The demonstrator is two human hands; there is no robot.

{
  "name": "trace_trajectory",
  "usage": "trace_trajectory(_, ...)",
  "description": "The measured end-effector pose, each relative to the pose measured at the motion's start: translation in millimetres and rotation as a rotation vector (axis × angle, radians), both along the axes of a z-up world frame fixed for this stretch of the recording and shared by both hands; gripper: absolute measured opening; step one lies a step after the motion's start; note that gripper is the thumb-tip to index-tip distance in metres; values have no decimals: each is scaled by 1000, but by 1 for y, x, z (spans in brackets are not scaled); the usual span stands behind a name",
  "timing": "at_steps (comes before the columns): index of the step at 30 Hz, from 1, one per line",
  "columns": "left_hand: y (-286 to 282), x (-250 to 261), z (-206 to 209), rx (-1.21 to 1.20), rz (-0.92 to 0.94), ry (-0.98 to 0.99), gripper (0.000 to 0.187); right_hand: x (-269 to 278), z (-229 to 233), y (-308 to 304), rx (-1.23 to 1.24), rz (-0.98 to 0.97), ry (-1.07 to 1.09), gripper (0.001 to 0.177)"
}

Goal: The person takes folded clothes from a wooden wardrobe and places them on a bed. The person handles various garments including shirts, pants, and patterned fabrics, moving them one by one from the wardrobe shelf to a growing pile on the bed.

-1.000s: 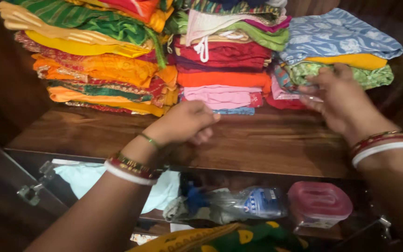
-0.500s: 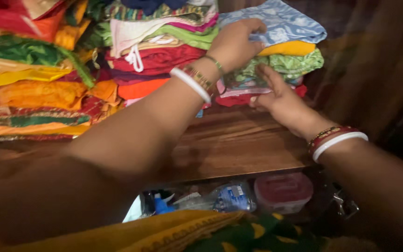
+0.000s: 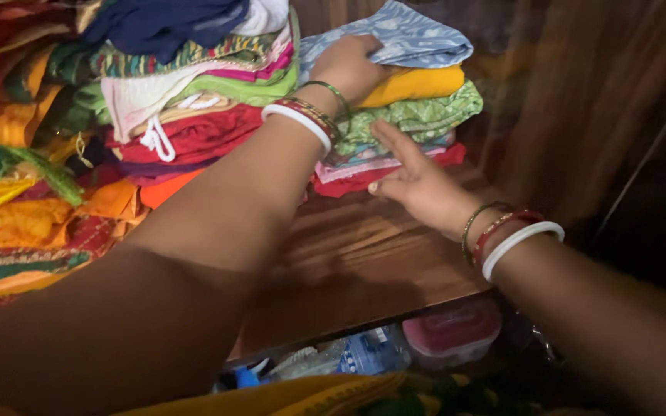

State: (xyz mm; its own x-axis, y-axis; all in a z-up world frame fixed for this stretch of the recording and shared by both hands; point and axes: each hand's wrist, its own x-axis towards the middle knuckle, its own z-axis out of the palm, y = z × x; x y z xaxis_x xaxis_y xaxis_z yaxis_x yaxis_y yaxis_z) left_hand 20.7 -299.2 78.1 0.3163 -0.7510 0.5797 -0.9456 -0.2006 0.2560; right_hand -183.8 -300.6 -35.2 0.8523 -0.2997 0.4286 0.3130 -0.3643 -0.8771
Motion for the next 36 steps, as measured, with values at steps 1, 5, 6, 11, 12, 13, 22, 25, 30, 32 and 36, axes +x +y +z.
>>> trace_trajectory(1, -2, 6, -2, -29, -17, -7, 45, -1, 0, 0, 6, 6, 10, 93)
trace_trajectory(5, -9, 38, -9, -138, -21, 9, 40, 0, 0, -1, 9, 42, 29, 92)
trace_trajectory(6, -10, 47, -11, -161, 9, 26, 37, -1, -1, -3, 14, 60, 19, 92)
trace_trajectory(11, -18, 85, -5, -313, -184, 646, 27, -1, -5, -5, -10, 70, 5, 91)
trace_trajectory(12, -17, 91, -3, -289, -165, 681, 26, 0, -5, -5, -15, 68, 3, 92)
trace_trajectory(13, -15, 96, -3, -264, -145, 718, 26, 1, -5, -5, -20, 65, 1, 93)
trace_trajectory(22, -18, 101, -7, -162, -289, 509, 46, -1, -3, -2, -6, 46, 40, 93)
trace_trajectory(25, -20, 99, -7, -81, -265, 579, 47, -4, -2, 0, -18, 36, 56, 93)
trace_trajectory(30, -4, 92, 2, -262, -415, 1132, 48, -6, 2, 1, -26, 46, 42, 90)
trace_trajectory(32, 4, 85, 2, -348, -472, 1475, 50, -7, 3, 0, -19, 36, 59, 89)
trace_trajectory(36, 12, 69, 0, -522, -323, 1309, 51, -7, 4, -2, -6, 20, 85, 89)
